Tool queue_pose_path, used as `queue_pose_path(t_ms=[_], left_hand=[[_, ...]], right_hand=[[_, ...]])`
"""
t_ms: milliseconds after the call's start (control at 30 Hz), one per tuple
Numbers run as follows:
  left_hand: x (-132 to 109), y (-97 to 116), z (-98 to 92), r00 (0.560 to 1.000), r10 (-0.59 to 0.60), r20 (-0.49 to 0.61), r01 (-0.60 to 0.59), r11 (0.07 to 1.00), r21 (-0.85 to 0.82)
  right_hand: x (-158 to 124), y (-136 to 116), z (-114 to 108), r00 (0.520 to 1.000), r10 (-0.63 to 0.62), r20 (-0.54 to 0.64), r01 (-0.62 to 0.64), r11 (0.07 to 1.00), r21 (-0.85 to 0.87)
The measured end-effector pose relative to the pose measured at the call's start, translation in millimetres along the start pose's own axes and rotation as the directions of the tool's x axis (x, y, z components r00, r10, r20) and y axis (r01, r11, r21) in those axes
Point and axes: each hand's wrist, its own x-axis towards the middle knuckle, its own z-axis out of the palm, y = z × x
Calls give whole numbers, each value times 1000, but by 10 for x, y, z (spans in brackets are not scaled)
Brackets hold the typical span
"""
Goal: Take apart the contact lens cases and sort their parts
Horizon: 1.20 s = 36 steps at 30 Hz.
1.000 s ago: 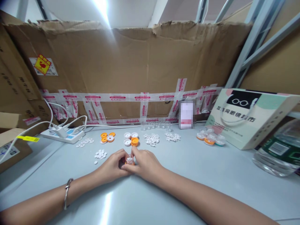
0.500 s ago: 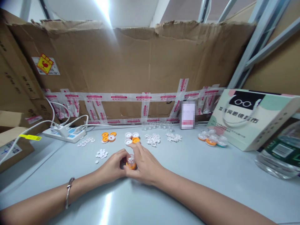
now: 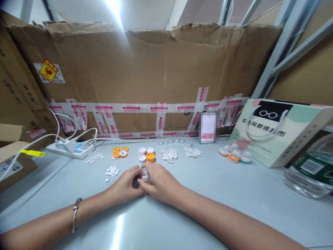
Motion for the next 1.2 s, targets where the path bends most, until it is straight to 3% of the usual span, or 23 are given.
queue_pose_path(t_ms=[167,300,400,467,700,833,967,1033,1067,1133,1200], left_hand=[[-20,53,-47,997,-66,26,66,998,-21],[-33,82,-75,997,-72,41,74,996,-50],[-41,84,-85,996,-79,50,81,996,-43],[-46,81,-89,996,-79,51,81,996,-42],[-56,67,-101,995,-85,55,88,994,-69],[-64,53,-105,996,-72,47,76,994,-78],[-59,53,-96,997,-67,42,70,996,-62],[-51,55,-85,997,-67,38,69,996,-63],[-48,54,-79,997,-66,37,68,996,-63],[-42,46,-67,998,-61,35,63,997,-53],[-37,35,-58,998,-50,35,51,998,-35]], right_hand=[[74,149,-195,952,-4,-306,10,1000,19],[205,725,-546,886,155,-437,-199,979,-56],[262,1246,-731,859,289,-422,-392,902,-180],[276,1491,-761,869,310,-386,-414,883,-223],[304,1702,-622,887,319,-333,-424,848,-317],[305,1642,-643,875,294,-385,-432,832,-348],[278,1201,-578,885,173,-432,-319,902,-292],[238,842,-475,950,130,-283,-164,982,-97],[208,659,-410,982,111,-154,-109,994,24],[134,345,-275,998,67,24,-70,977,199],[54,145,-150,995,42,96,-66,961,269]])
